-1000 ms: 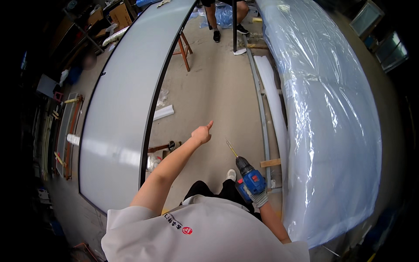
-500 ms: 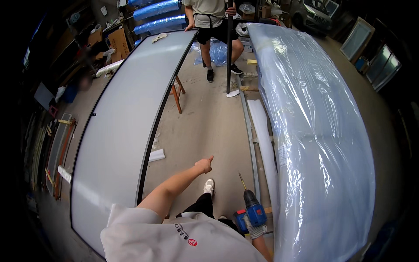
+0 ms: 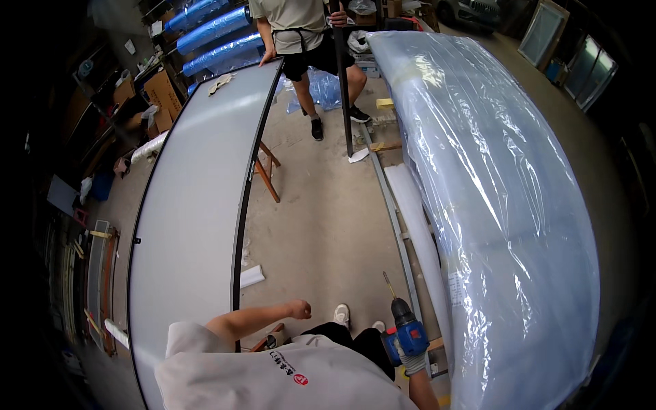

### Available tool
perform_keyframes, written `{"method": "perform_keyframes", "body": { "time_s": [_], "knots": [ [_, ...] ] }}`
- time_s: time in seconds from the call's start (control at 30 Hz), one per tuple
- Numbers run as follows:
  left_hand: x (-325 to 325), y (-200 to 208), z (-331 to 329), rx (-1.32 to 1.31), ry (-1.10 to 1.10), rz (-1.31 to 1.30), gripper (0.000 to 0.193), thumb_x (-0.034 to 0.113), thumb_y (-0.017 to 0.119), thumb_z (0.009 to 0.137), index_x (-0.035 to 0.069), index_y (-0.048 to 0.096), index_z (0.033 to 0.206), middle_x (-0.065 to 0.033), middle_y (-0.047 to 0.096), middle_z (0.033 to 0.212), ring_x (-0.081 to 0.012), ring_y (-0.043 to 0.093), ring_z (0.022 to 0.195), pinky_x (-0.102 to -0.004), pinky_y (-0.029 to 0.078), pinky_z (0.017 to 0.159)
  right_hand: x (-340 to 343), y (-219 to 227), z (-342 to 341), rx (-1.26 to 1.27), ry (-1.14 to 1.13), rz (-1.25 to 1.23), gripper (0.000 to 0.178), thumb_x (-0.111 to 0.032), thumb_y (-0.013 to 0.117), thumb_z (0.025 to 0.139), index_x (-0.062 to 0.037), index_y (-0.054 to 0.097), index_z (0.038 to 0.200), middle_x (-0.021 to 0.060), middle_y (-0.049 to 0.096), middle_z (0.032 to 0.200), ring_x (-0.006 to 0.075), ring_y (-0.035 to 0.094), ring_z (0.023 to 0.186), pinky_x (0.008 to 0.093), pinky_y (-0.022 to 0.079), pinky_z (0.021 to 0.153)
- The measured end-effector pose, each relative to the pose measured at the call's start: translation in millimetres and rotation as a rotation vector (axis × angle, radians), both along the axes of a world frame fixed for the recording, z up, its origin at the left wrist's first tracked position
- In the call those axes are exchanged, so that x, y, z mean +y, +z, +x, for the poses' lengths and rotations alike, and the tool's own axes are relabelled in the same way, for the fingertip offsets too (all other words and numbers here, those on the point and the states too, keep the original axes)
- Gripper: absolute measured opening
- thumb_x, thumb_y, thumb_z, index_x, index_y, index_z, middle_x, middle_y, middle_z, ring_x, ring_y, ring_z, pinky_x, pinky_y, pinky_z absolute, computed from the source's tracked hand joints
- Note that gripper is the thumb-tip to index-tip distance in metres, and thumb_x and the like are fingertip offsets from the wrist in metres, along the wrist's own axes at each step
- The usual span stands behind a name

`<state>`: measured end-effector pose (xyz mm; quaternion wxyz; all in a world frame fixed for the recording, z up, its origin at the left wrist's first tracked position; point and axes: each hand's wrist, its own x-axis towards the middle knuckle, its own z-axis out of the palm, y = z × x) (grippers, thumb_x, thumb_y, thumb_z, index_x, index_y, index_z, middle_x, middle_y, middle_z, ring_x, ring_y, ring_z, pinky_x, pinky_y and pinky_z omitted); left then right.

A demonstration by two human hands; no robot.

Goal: The person assembles a window frame by attaching a metal profile to a large white panel. They use a cordless drill to secure the profile with screws and a screwdriver for adjustments. Another person assists by holding the frame and panel in place.

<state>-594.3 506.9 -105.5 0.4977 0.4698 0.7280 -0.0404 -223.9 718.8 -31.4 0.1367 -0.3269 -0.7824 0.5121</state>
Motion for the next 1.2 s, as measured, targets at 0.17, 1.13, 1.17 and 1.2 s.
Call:
{"method": "perform_keyframes", "body": {
  "time_s": [0.17, 1.13, 1.17, 1.2],
  "knots": [
    [-88, 8, 46, -0.010, 0.039, 0.008, 0.040, 0.039, 0.049, 0.082, 0.004, 0.064, 0.096, -0.0203, 0.064, 0.093, -0.0371, 0.059, 0.092, -0.0439, 0.047, 0.081, 43, -10, -18, 0.028, 0.030, 0.214, 0.017, -0.016, 0.062, 0.078, -0.0082, 0.060, 0.093, 0.0031, 0.062, 0.083, 0.0169, 0.060, 0.078, 0.0317, 0.049, 0.073],
    [10, 269, 52, 0.515, 1.015, 0.947, 0.078, 0.023, 0.071, 0.068, 0.002, 0.032, 0.132, -0.0191, 0.043, 0.126, -0.0377, 0.041, 0.118, -0.0527, 0.023, 0.104, -58, 144, -323, 0.416, 1.024, -0.244, 0.057, -0.029, 0.072, 0.075, -0.0075, 0.046, 0.122, 0.0064, 0.054, 0.114, 0.0227, 0.053, 0.106, 0.0350, 0.043, 0.091],
    [-1, 275, 45, 0.521, 1.093, 0.989, 0.075, 0.022, 0.071, 0.068, 0.003, 0.034, 0.131, -0.0197, 0.042, 0.127, -0.0380, 0.041, 0.119, -0.0553, 0.019, 0.105, -76, 153, -335, 0.423, 1.059, -0.292, 0.059, -0.029, 0.072, 0.075, -0.0075, 0.045, 0.123, 0.0065, 0.054, 0.115, 0.0226, 0.052, 0.107, 0.0351, 0.043, 0.091],
    [-11, 279, 35, 0.513, 1.162, 1.040, 0.073, 0.021, 0.071, 0.068, 0.003, 0.036, 0.130, -0.0202, 0.041, 0.128, -0.0384, 0.040, 0.119, -0.0579, 0.015, 0.105, -94, 149, -348, 0.463, 1.073, -0.196, 0.057, -0.031, 0.070, 0.077, -0.0085, 0.045, 0.123, 0.0076, 0.054, 0.115, 0.0227, 0.052, 0.107, 0.0348, 0.044, 0.091]
  ]
}}
